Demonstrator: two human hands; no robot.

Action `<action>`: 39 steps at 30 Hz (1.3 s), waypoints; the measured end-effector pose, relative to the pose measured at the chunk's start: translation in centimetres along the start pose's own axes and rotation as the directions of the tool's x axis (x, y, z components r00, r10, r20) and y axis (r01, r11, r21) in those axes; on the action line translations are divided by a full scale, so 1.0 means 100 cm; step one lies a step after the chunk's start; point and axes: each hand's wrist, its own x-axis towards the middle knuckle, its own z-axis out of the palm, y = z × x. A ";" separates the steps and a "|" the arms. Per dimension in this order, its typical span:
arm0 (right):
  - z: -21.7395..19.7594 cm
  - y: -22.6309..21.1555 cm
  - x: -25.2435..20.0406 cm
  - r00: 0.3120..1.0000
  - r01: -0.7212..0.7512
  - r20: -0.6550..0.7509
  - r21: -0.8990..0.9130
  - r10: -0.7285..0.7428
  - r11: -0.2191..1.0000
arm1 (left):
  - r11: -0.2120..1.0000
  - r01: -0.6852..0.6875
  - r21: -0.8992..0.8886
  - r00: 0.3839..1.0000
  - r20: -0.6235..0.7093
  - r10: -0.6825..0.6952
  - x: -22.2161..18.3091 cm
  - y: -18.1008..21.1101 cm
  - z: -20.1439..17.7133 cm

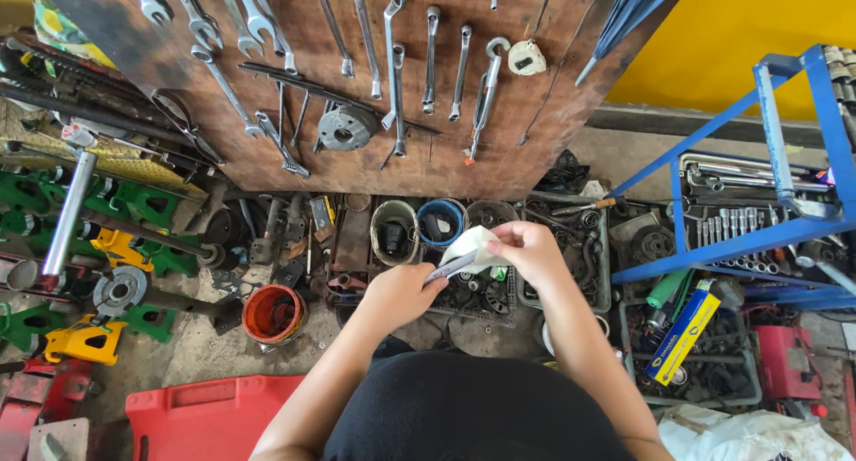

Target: Cleaning and organizing metal wrenches on a wall-mounted tool board.

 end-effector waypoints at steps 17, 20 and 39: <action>0.021 -0.013 -0.045 0.960 -0.050 0.244 -0.334 0.137 0.941 | 0.986 -0.043 0.159 0.964 0.268 -0.001 -0.006 -0.026 -0.007; 0.033 -0.022 -0.052 0.995 -0.039 0.071 -0.365 0.070 0.930 | 0.991 -0.010 0.131 0.979 0.203 -0.017 -0.009 -0.028 -0.005; 0.042 -0.003 -0.041 0.926 0.309 0.313 -0.301 -0.213 0.902 | 0.994 0.058 0.098 0.908 0.409 -0.093 -0.009 -0.038 -0.033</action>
